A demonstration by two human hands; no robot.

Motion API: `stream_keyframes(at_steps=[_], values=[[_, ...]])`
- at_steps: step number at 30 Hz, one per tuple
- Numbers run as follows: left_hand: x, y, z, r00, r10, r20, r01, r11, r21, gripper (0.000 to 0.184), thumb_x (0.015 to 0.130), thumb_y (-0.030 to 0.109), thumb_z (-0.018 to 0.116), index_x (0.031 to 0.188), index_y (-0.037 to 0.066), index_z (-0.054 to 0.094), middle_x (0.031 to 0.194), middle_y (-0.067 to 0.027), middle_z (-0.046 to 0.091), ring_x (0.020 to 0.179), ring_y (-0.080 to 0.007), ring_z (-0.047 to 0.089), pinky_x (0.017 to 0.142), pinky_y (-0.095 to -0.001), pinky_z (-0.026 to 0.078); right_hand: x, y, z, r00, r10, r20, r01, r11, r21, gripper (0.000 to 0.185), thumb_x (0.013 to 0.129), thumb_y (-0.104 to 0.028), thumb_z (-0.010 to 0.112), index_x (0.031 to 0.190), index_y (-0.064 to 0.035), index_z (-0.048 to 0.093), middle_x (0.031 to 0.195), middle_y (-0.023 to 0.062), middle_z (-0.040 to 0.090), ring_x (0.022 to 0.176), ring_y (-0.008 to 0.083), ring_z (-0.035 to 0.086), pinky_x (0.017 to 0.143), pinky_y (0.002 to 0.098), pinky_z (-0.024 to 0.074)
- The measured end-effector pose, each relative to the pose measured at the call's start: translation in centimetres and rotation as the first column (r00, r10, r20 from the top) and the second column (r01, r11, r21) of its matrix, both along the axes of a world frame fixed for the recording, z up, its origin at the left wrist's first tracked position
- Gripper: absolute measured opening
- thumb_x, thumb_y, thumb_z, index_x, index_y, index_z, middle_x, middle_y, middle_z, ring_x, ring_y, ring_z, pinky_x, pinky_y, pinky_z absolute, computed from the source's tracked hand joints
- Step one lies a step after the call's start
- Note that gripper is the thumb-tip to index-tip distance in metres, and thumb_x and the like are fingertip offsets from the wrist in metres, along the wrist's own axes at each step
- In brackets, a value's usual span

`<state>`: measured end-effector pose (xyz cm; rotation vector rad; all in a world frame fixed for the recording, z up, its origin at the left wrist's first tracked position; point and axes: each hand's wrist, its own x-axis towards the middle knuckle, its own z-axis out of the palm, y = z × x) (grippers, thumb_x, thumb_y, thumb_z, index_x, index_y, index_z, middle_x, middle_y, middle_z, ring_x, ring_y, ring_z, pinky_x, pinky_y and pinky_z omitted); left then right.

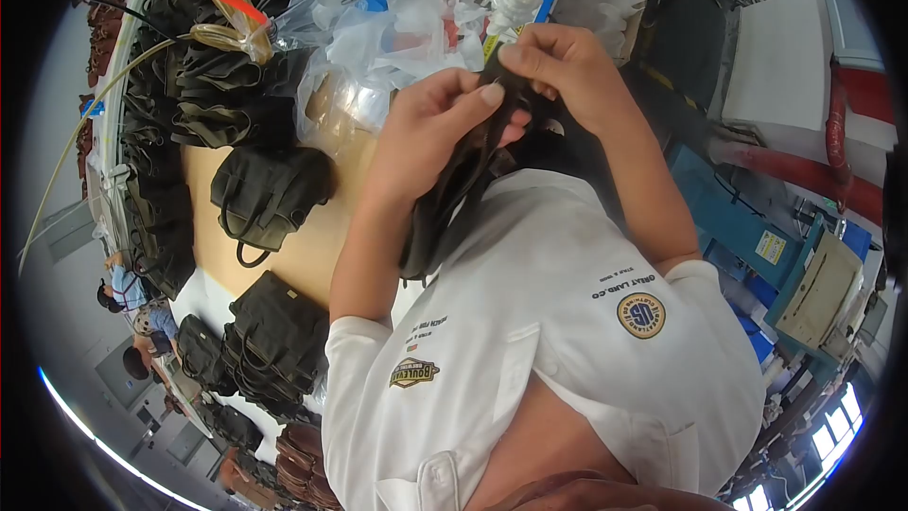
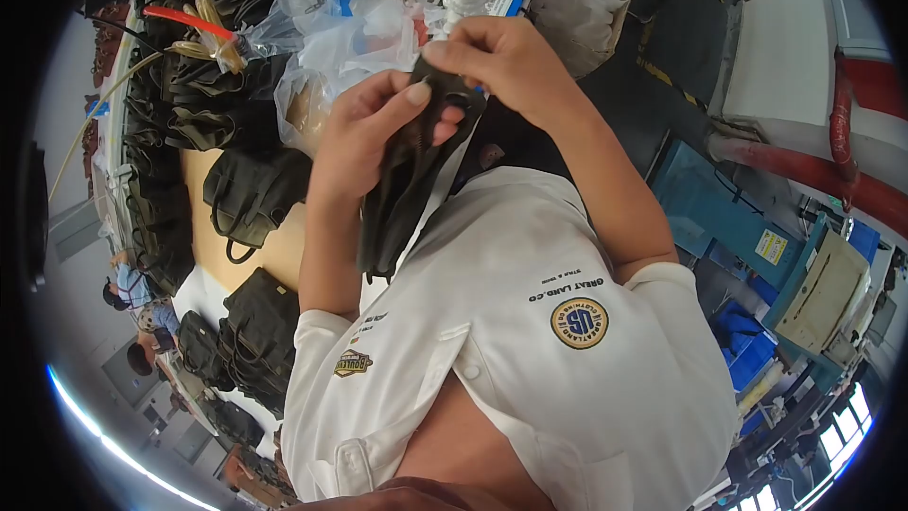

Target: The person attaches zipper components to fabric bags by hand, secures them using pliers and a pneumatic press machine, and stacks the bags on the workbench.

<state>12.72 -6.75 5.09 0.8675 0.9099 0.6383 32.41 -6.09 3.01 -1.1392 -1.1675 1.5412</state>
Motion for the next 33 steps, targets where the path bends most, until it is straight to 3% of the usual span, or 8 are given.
stream_keyframes(at_steps=[5,9,12,15,21,27,30,33], values=[[3.3,3.3,-4.0,1.0,-0.019,-0.016,0.021,0.993,0.12,0.022,0.095,0.017,0.064,0.089,-0.004,0.06,0.088,-0.0143,0.071,0.078,-0.0154,0.07,0.067,-0.0222,0.052,2.4,1.7,-3.3,0.971,-0.212,0.112,0.211,0.977,0.02,0.024,0.091,-0.028,0.07,0.077,-0.0104,0.064,0.062,-0.0069,0.049,0.057,0.002,0.042,0.053,0.0183,0.0305],[3.6,4.4,-4.1,0.997,-0.035,0.065,0.028,0.994,0.107,0.022,0.092,0.016,0.065,0.093,-0.005,0.064,0.087,-0.0113,0.071,0.078,-0.0123,0.067,0.069,-0.0232,0.052,3.0,3.5,-4.2,0.977,-0.21,0.047,0.208,0.977,0.055,0.022,0.092,-0.026,0.069,0.077,-0.0105,0.064,0.063,-0.0071,0.049,0.058,0.0018,0.042,0.054,0.0183,0.0308],[3.4,5.3,-3.4,0.981,0.052,-0.189,0.02,0.933,0.36,0.022,0.09,0.017,0.069,0.097,-0.003,0.066,0.087,-0.0074,0.069,0.076,-0.0113,0.066,0.07,-0.0234,0.052,3.2,4.5,-3.6,0.967,-0.255,0.021,0.253,0.964,0.082,0.019,0.093,-0.023,0.068,0.079,-0.0104,0.064,0.064,-0.0074,0.05,0.057,0.0019,0.044,0.054,0.0189,0.0323],[4.2,7.0,-4.4,0.962,0.082,-0.259,0.04,0.9,0.433,0.024,0.087,0.017,0.071,0.1,-0.003,0.067,0.082,-0.0047,0.068,0.072,-0.0094,0.062,0.067,-0.0233,0.049,3.6,5.7,-4.4,0.944,-0.307,-0.124,0.313,0.949,0.034,0.021,0.093,-0.021,0.068,0.076,-0.0102,0.063,0.064,-0.0069,0.05,0.056,0.0016,0.042,0.053,0.0188,0.0316],[3.8,7.6,-4.3,1.0,0.024,0.006,-0.025,0.991,0.129,0.018,0.085,0.015,0.073,0.092,-0.001,0.066,0.077,-0.0031,0.065,0.068,-0.0101,0.061,0.064,-0.0236,0.048,3.9,7.4,-5.1,0.96,-0.263,-0.097,0.27,0.961,0.064,0.016,0.095,-0.016,0.064,0.079,-0.0096,0.063,0.066,-0.0069,0.052,0.058,0.0014,0.044,0.054,0.0188,0.0329],[5.1,8.0,-5.9,0.975,0.141,0.169,-0.164,0.978,0.126,0.018,0.083,0.012,0.075,0.089,0.003,0.061,0.077,-0.0028,0.065,0.069,-0.0089,0.061,0.062,-0.0218,0.046,4.0,8.2,-4.8,0.953,-0.285,-0.099,0.295,0.949,0.112,0.014,0.095,-0.013,0.062,0.083,-0.0074,0.065,0.067,-0.0064,0.054,0.059,0.0016,0.045,0.055,0.0193,0.0333],[5.5,7.7,-5.7,0.939,0.283,0.198,-0.309,0.944,0.117,0.029,0.077,0.003,0.077,0.097,-0.002,0.057,0.08,-0.0093,0.066,0.064,-0.0147,0.066,0.057,-0.0248,0.051,4.0,8.4,-5.1,0.954,-0.281,-0.103,0.293,0.946,0.138,0.013,0.095,-0.012,0.06,0.086,-0.0067,0.067,0.068,-0.006,0.055,0.059,0.0019,0.045,0.055,0.0195,0.0334],[5.2,7.6,-5.4,0.952,0.268,0.151,-0.286,0.952,0.111,0.034,0.077,0.014,0.081,0.101,0.006,0.057,0.083,0.0003,0.064,0.074,-0.0097,0.063,0.068,-0.0225,0.045,4.3,9.3,-5.5,0.962,-0.261,-0.077,0.27,0.95,0.158,0.008,0.094,-0.012,0.06,0.092,-0.0047,0.065,0.071,-0.0017,0.058,0.06,0.0062,0.048,0.057,0.0228,0.036]])
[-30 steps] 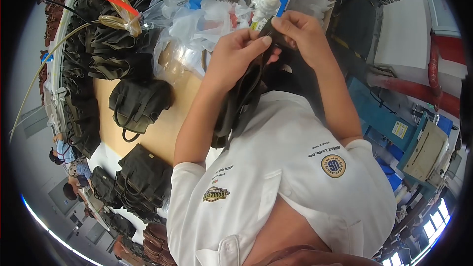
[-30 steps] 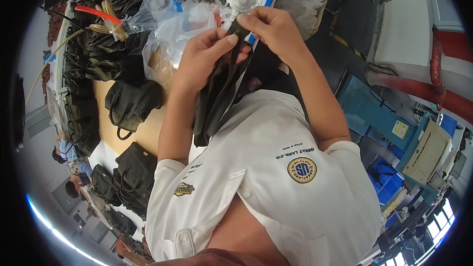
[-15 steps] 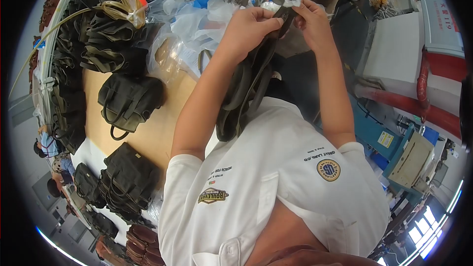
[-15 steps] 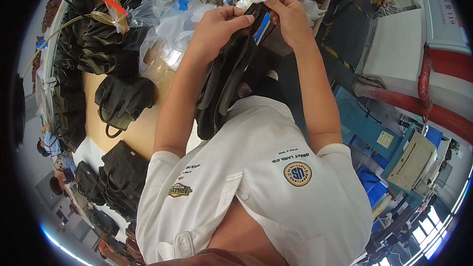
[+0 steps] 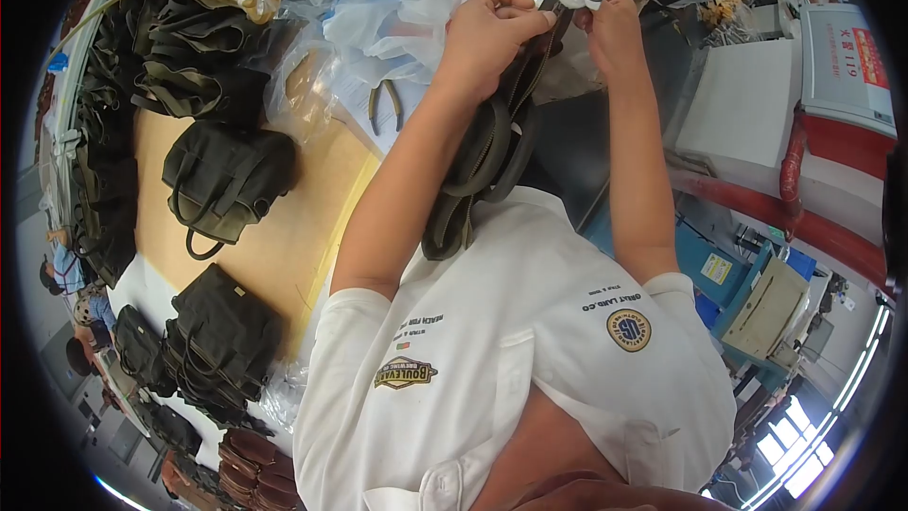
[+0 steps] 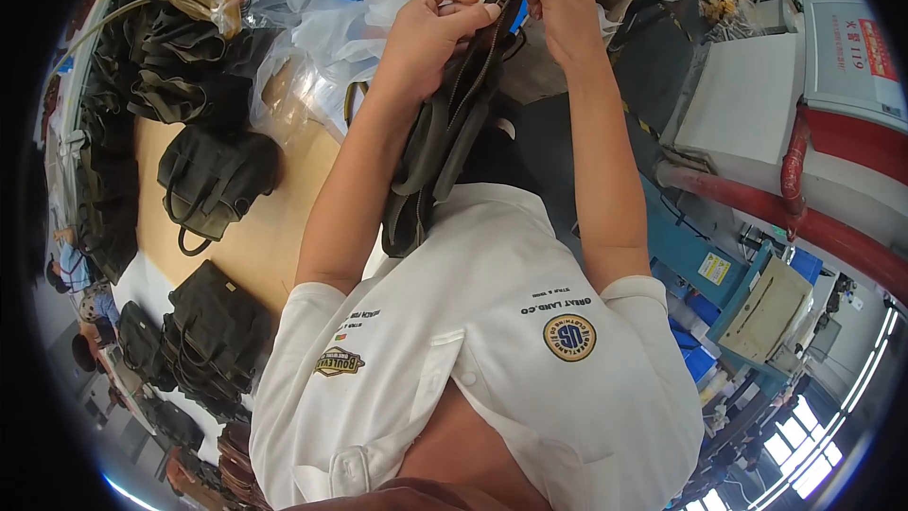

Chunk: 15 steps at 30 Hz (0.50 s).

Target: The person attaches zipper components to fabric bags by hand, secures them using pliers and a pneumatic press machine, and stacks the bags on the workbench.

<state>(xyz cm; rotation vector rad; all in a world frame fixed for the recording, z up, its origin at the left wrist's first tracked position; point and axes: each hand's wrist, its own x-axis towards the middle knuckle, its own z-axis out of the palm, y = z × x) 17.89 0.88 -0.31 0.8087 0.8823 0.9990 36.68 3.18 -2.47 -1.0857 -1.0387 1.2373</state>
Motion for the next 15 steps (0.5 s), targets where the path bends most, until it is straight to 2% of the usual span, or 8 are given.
stream_keyframes(at_steps=[1,4,6,7,10,13,15], values=[[0.0,0.2,-0.1,1.0,-0.004,-0.01,0.004,1.0,-0.003,0.035,0.077,0.014,0.081,0.101,0.007,0.057,0.084,0.0004,0.064,0.074,-0.01,0.063,0.069,-0.0234,0.045,0.0,0.3,-0.1,1.0,0.01,0.018,-0.01,1.0,0.001,0.008,0.093,-0.012,0.061,0.095,-0.0038,0.063,0.073,0.0003,0.059,0.06,0.0083,0.05,0.058,0.0244,0.0373],[0.0,0.7,-0.7,1.0,-0.012,-0.029,0.012,1.0,-0.013,0.037,0.075,0.015,0.082,0.1,0.007,0.056,0.088,0.0004,0.064,0.076,-0.0107,0.063,0.07,-0.0261,0.045,-1.1,0.1,0.3,0.995,-0.099,-0.013,0.099,0.995,-0.001,0.015,0.097,-0.013,0.057,0.094,-0.0055,0.07,0.07,-0.0053,0.058,0.059,0.003,0.045,0.055,0.0204,0.0341],[0.2,0.8,-0.7,1.0,-0.013,-0.028,0.012,1.0,-0.02,0.038,0.074,0.015,0.082,0.101,0.007,0.056,0.09,0.0001,0.064,0.078,-0.011,0.064,0.07,-0.0275,0.044,-0.8,-0.2,0.2,0.996,-0.083,-0.025,0.084,0.996,0.008,0.016,0.097,-0.013,0.057,0.095,-0.0052,0.07,0.07,-0.0047,0.059,0.059,0.0036,0.046,0.056,0.0208,0.0351],[0.3,0.8,-0.8,1.0,-0.005,-0.005,0.005,1.0,-0.027,0.038,0.074,0.013,0.082,0.101,0.006,0.057,0.088,0.0,0.064,0.077,-0.011,0.064,0.067,-0.0263,0.043,-0.7,-0.3,0.2,0.996,-0.079,-0.034,0.079,0.997,0.008,0.016,0.097,-0.013,0.057,0.095,-0.0052,0.07,0.07,-0.0045,0.058,0.059,0.0037,0.046,0.056,0.0208,0.0352],[0.6,0.6,-0.2,0.998,0.029,0.053,-0.028,0.999,-0.038,0.043,0.072,0.002,0.079,0.105,-0.005,0.054,0.089,-0.0092,0.066,0.075,-0.0152,0.067,0.06,-0.0234,0.049,-0.6,-0.3,-0.1,0.996,-0.078,-0.031,0.079,0.997,0.026,0.016,0.098,-0.014,0.057,0.095,-0.0048,0.07,0.07,-0.0038,0.058,0.059,0.0042,0.046,0.056,0.0211,0.0355],[0.9,0.5,-0.2,0.996,0.046,0.076,-0.042,0.997,-0.06,0.043,0.071,0.0,0.078,0.106,-0.005,0.052,0.086,-0.0085,0.064,0.074,-0.0151,0.065,0.06,-0.0235,0.048,-0.6,-0.3,0.3,0.997,-0.079,0.018,0.078,0.996,0.051,0.016,0.098,-0.014,0.057,0.094,-0.0041,0.069,0.069,-0.0033,0.058,0.059,0.0047,0.046,0.055,0.0217,0.0355],[1.2,0.4,-0.4,0.997,0.063,0.034,-0.061,0.997,-0.048,0.041,0.072,0.003,0.079,0.105,-0.002,0.055,0.084,-0.0045,0.063,0.071,-0.0123,0.062,0.061,-0.0228,0.046,-0.4,-0.1,0.2,0.996,-0.079,0.04,0.077,0.995,0.058,0.016,0.098,-0.013,0.056,0.094,-0.0036,0.069,0.069,-0.0032,0.057,0.058,0.005,0.046,0.055,0.0222,0.0353]])
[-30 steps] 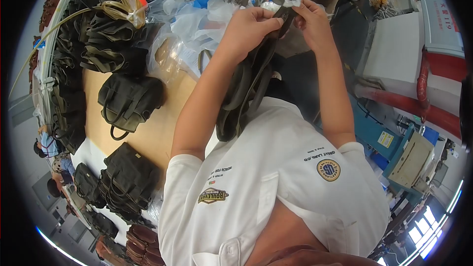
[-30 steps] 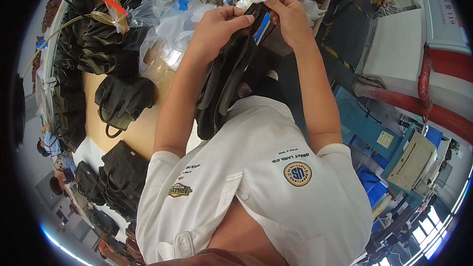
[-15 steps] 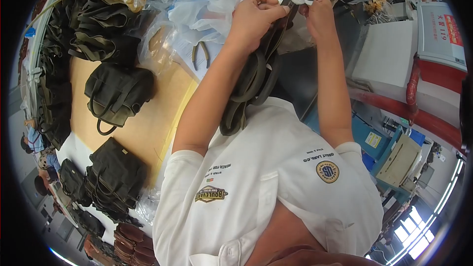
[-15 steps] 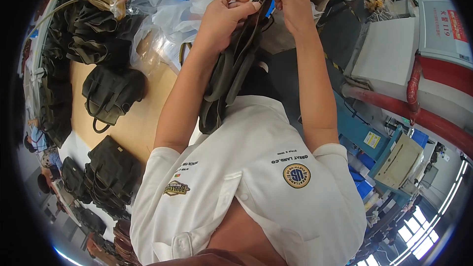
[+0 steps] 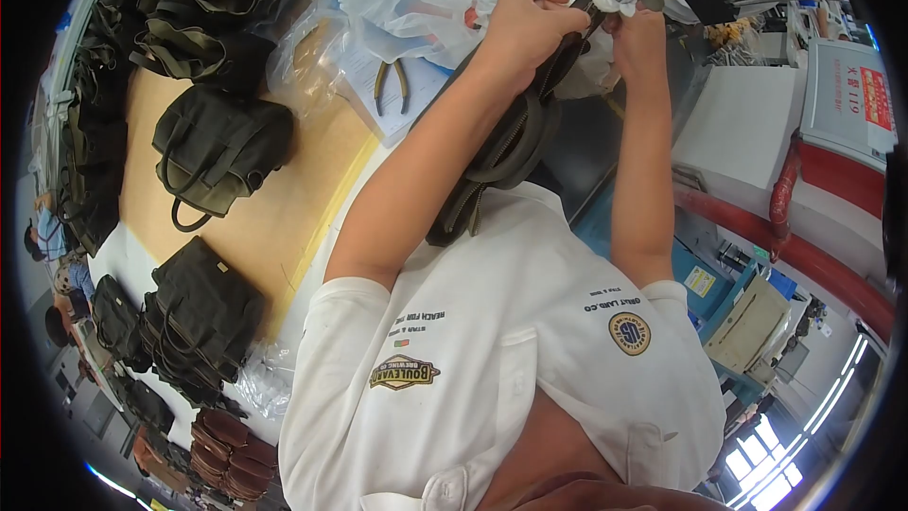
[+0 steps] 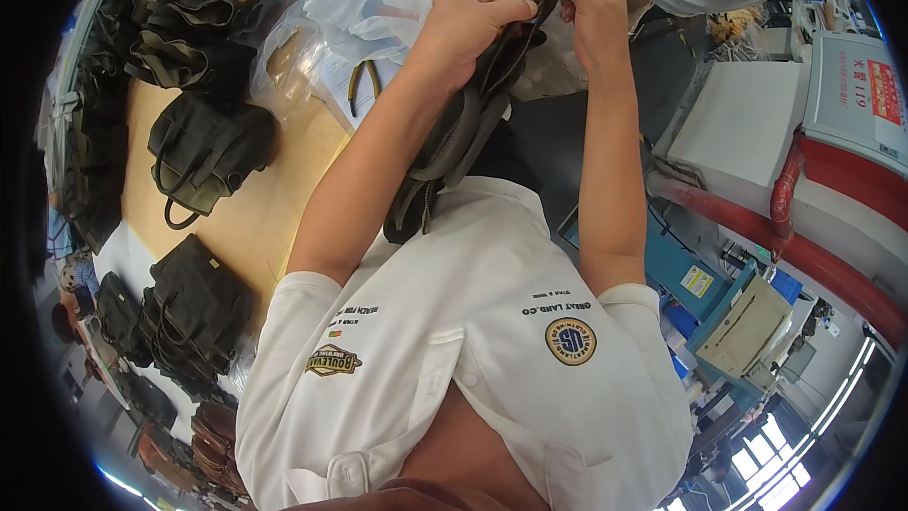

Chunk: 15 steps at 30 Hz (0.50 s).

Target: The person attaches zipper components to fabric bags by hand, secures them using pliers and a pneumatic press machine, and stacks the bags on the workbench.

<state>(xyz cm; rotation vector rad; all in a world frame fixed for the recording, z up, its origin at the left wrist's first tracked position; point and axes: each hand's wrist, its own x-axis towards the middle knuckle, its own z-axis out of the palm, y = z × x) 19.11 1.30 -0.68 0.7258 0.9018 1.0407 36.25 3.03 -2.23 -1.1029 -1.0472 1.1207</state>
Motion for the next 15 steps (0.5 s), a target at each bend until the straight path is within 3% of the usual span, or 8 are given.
stream_keyframes(at_steps=[15], values=[[0.49,-0.1,0.43,0.999,-0.007,0.038,0.009,0.999,-0.051,0.037,0.073,0.001,0.077,0.103,0.0,0.055,0.083,-0.0036,0.062,0.07,-0.0118,0.061,0.064,-0.023,0.048,-0.15,0.35,-0.48,0.995,-0.036,-0.089,0.025,0.992,-0.125,0.014,0.094,-0.01,0.059,0.094,-0.0031,0.071,0.068,-0.0038,0.057,0.055,0.005,0.044,0.052,0.023,0.0321]])
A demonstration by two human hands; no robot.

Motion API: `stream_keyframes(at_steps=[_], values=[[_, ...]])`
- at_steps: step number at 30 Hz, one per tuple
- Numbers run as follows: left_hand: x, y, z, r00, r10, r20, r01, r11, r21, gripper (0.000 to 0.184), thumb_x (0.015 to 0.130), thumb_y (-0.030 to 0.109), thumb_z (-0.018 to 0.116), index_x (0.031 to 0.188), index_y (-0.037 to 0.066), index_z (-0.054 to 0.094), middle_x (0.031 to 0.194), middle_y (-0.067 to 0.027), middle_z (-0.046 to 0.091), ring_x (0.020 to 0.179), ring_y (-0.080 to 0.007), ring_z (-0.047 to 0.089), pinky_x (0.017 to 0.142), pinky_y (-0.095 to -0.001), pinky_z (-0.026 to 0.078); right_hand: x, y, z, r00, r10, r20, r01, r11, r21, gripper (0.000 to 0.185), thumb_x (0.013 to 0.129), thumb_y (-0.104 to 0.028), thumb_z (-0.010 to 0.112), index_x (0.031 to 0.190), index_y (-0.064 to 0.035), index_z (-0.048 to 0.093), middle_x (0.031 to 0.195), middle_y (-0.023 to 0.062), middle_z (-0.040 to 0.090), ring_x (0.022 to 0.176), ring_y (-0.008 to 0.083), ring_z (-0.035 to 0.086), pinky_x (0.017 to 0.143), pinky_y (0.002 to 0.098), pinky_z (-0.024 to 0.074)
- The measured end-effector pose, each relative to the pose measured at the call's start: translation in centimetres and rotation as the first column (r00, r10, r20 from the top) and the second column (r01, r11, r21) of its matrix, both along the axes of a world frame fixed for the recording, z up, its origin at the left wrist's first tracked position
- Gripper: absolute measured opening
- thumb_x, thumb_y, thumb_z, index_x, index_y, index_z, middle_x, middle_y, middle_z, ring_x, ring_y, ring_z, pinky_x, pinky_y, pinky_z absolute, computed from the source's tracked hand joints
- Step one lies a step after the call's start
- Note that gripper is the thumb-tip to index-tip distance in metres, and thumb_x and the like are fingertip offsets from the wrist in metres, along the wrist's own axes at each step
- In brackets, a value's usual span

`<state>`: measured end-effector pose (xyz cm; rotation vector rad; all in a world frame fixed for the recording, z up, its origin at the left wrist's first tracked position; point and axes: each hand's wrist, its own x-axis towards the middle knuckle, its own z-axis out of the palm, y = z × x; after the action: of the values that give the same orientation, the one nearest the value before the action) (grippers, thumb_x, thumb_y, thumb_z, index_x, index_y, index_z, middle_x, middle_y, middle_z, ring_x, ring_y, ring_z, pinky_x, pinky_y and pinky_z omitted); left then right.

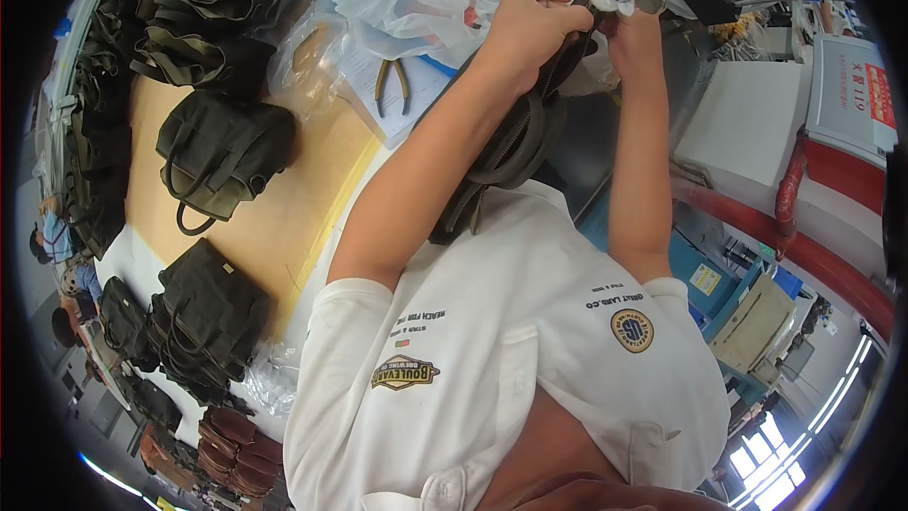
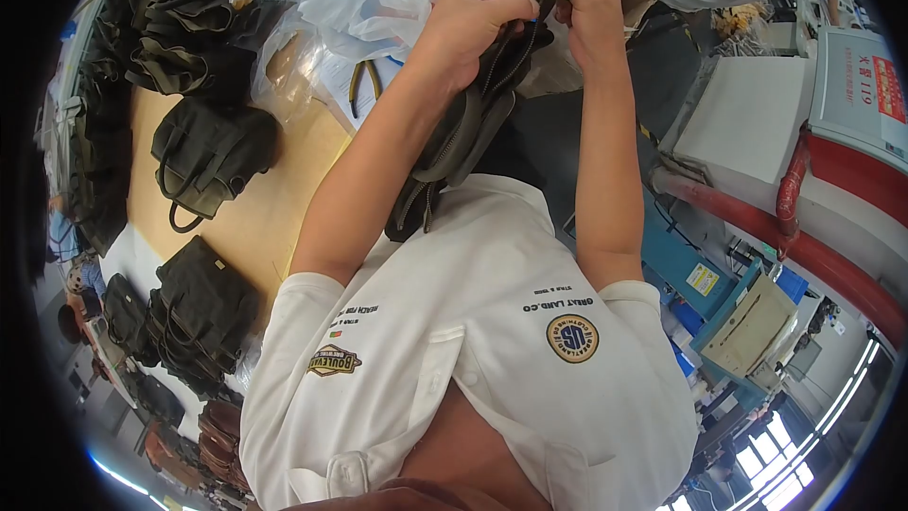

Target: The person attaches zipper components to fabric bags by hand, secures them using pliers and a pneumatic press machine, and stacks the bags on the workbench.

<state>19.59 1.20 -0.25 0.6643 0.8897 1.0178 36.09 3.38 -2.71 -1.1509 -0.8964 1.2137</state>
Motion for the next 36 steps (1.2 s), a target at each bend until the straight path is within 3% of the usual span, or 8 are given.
stream_keyframes(at_steps=[23,28,36], values=[[0.5,0.5,-0.5,0.999,0.028,0.025,-0.028,0.999,0.021,0.041,0.07,-0.001,0.076,0.105,-0.002,0.053,0.08,-0.0034,0.061,0.07,-0.0122,0.06,0.065,-0.024,0.048,0.5,0.2,-0.6,0.998,-0.022,0.051,0.022,1.0,0.002,0.011,0.093,-0.01,0.059,0.09,-0.006,0.068,0.069,-0.0031,0.059,0.057,0.0065,0.049,0.053,0.0232,0.0371],[0.6,0.5,-0.6,0.999,0.028,0.029,-0.028,0.999,0.021,0.045,0.068,-0.001,0.074,0.107,-0.004,0.051,0.083,-0.0065,0.058,0.069,-0.0134,0.059,0.06,-0.0254,0.049,0.7,0.5,-1.1,1.0,-0.014,-0.004,0.013,0.998,-0.053,0.008,0.091,-0.01,0.06,0.091,-0.0065,0.067,0.071,-0.0023,0.06,0.057,0.0069,0.05,0.052,0.0237,0.0375],[0.6,0.6,-0.5,0.999,0.024,0.025,-0.024,0.999,0.023,0.044,0.07,-0.001,0.075,0.107,-0.004,0.052,0.083,-0.0055,0.06,0.07,-0.0128,0.06,0.062,-0.0242,0.049,0.8,0.6,-1.2,0.999,0.003,-0.048,-0.007,0.997,-0.078,0.009,0.091,-0.01,0.059,0.093,-0.0064,0.067,0.074,-0.0012,0.063,0.057,0.0069,0.051,0.051,0.0235,0.0379]])
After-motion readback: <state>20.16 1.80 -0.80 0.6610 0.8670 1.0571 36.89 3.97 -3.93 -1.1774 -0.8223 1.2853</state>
